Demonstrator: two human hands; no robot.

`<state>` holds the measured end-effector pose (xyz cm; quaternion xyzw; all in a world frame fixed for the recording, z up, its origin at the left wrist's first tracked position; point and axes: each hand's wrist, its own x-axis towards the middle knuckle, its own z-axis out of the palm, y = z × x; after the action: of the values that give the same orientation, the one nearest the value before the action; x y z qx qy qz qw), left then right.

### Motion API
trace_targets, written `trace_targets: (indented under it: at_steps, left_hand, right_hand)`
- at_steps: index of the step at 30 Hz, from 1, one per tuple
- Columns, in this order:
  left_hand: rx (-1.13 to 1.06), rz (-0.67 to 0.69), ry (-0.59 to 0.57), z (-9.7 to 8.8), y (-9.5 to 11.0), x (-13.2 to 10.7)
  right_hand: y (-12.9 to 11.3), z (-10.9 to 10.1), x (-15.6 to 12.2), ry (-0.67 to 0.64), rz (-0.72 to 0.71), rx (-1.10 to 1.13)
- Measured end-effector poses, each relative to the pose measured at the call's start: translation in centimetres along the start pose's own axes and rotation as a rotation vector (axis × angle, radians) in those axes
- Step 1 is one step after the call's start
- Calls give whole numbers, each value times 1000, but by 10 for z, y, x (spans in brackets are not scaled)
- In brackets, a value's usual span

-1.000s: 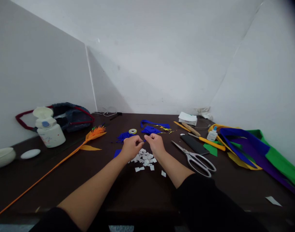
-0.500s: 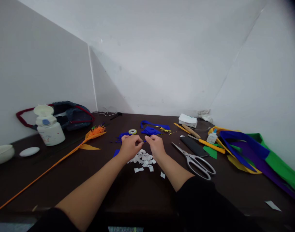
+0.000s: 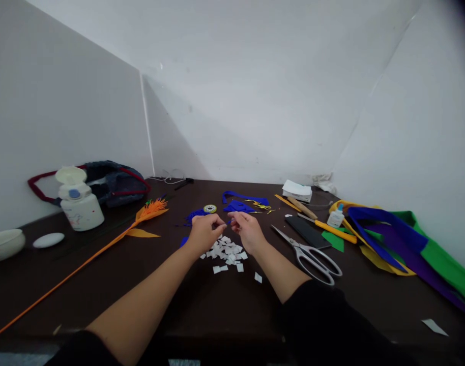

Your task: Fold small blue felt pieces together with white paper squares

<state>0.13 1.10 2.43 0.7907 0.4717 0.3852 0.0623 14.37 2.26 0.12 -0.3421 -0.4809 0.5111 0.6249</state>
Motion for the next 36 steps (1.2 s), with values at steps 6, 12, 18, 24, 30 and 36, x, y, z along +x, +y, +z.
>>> trace_targets:
  at_steps: [6, 12, 18, 24, 30, 36]
  left_hand:
    - [-95, -29, -27, -2, -1, 0]
    - [-81, 2, -25, -1, 3, 0]
    - [-15, 65, -4, 0, 5, -1]
    - [104, 123, 9, 4, 5, -3]
    - [166, 159, 54, 4, 5, -6]
    - [-28, 71, -56, 1, 2, -4]
  right_hand:
    - [1, 0, 1, 86, -98, -190]
    - [7, -4, 4, 194, -174, -426]
    - [2, -3, 3, 231, -182, -445]
    - [0, -2, 1, 200, -137, -369]
    - [1, -2, 1, 179, -120, -322]
    - [-3, 2, -2, 184, -115, -289]
